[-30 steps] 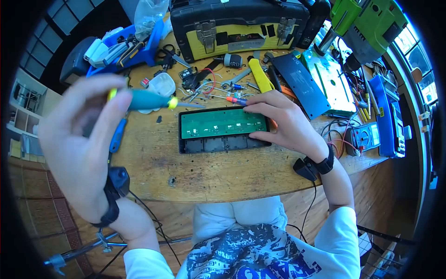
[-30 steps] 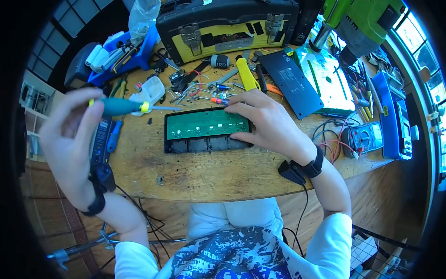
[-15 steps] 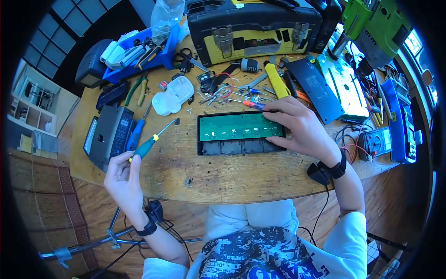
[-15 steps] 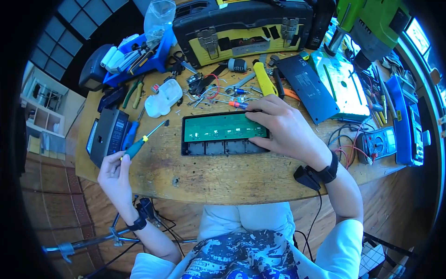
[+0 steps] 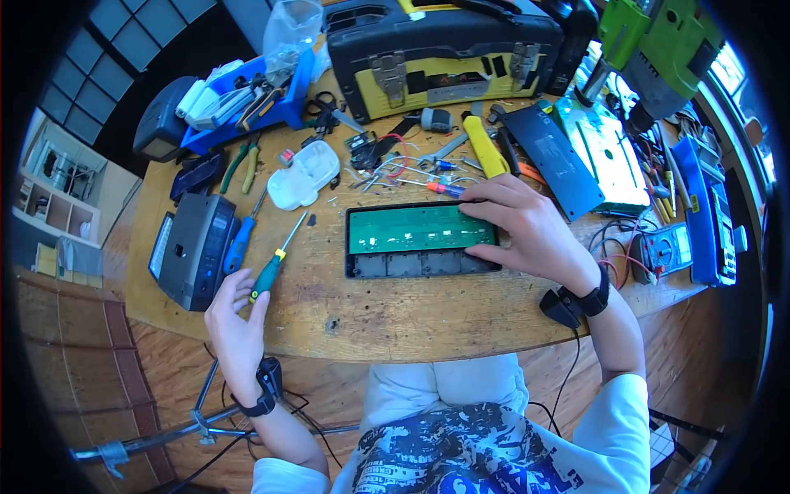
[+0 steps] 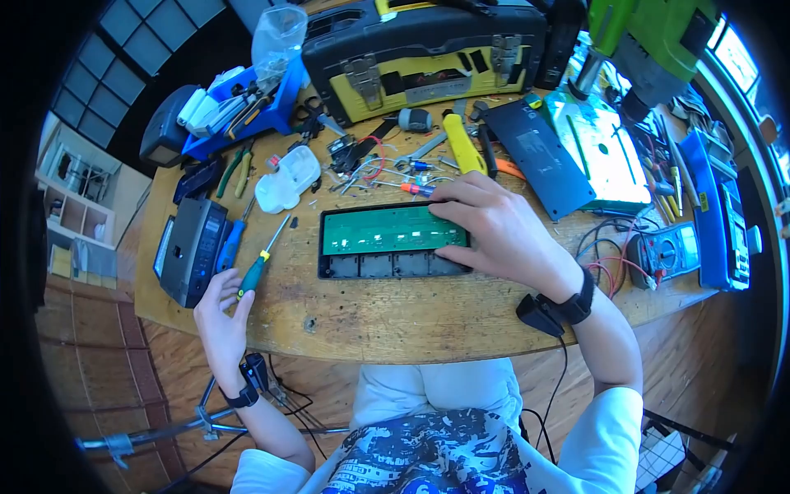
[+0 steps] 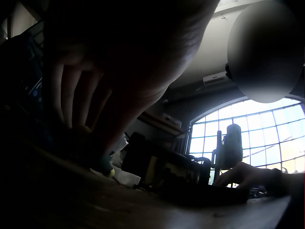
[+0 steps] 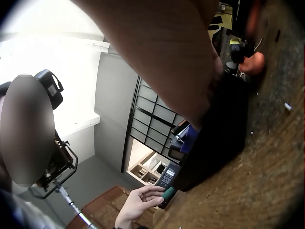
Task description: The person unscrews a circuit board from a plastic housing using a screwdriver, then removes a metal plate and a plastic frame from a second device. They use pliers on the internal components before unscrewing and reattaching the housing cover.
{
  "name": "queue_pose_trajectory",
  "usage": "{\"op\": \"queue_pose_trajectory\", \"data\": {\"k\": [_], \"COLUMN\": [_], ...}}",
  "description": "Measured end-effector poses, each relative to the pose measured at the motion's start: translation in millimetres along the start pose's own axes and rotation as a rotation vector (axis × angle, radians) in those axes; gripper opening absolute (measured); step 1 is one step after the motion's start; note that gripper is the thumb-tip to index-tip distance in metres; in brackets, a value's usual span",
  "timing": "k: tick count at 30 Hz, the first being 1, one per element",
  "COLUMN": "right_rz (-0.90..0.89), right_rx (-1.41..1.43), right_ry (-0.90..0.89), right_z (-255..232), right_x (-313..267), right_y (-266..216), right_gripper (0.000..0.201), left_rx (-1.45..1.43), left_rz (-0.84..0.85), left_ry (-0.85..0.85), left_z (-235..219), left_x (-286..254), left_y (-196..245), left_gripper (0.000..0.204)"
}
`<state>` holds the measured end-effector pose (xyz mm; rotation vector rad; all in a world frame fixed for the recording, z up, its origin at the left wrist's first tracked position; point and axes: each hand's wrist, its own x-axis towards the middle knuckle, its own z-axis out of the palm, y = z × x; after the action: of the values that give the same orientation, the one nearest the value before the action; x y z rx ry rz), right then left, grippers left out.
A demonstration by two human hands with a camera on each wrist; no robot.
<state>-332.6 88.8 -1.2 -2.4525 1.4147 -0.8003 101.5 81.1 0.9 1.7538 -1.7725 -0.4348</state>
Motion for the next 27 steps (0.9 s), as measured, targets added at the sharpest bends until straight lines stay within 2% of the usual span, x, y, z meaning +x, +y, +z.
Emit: {"op": "queue_pose_trajectory", "data": {"k": [3,7,9,10,11,13,14,15,17,18,19,21,23,25,27], "right_rz": [-0.014,-0.039,0.036,0.066,0.068,0.23,0.264,0.266,0.471,0.521,0.519,0.699,0.671,0.723,0.708], "right_rx": [-0.025,0.091,0.049,-0.006,-0.012,-0.175,-0.282,-0.284,-0.532,-0.626,-0.621,-0.619,-0.643,-0.599,-0.58], "right_ry": [0.002,0.06,0.129,0.207,0.208,0.343,0.343,0.343,0.346,0.298,0.295,0.157,0.167,0.144,0.195], "right_z": [-2.3,-8.7,-16.8,-20.2,-24.5,-34.7,-35.6,-36.0,-34.8,-34.8,-35.3,-36.5,-37.7,-43.7,-44.0], "right_x": [-0.3,-1.1,-0.4,-1.6,-2.4,-4.5,-9.8,-13.8,-20.7,-23.2,-24.3,-24.1,-24.0,-21.3,-20.8], "right_y": [0.4,4.1,8.2,10.6,12.5,17.6,28.9,34.0,40.6,43.8,44.9,43.9,45.5,41.3,40.9], "right_gripper": [0.048,0.045,0.043,0.041,0.041,0.042,0.052,0.052,0.069,0.086,0.086,0.092,0.094,0.092,0.092], "left_rx": [0.038,0.095,0.083,0.141,0.199,0.229,0.264,0.263,0.172,0.176,0.121,0.072,0.006,0.039,0.069], "left_rz": [0.013,0.03,0.049,0.078,0.106,0.144,0.177,0.179,0.247,0.244,0.242,0.233,0.279,0.305,0.33], "left_ry": [-0.025,-0.016,-0.03,-0.02,-0.008,0.021,0.049,0.047,0.014,0.013,-0.011,-0.036,-0.045,-0.054,-0.064], "left_z": [2.1,6.0,7.3,7.0,6.4,6.0,5.5,4.3,-0.2,-2.8,-4.6,-3.9,-0.4,1.6,3.2], "left_x": [4.2,8.0,9.6,9.9,9.9,7.8,6.9,6.9,6.1,4.9,3.4,0.7,-0.3,-1.3,-3.3], "left_y": [-2.8,-3.9,-3.6,-2.0,-0.4,3.1,5.3,7.8,12.7,17.0,22.8,29.3,34.3,42.8,51.5], "left_gripper": [0.04,0.036,0.034,0.033,0.032,0.028,0.025,0.025,0.027,0.027,0.03,0.033,0.033,0.033,0.033]}}
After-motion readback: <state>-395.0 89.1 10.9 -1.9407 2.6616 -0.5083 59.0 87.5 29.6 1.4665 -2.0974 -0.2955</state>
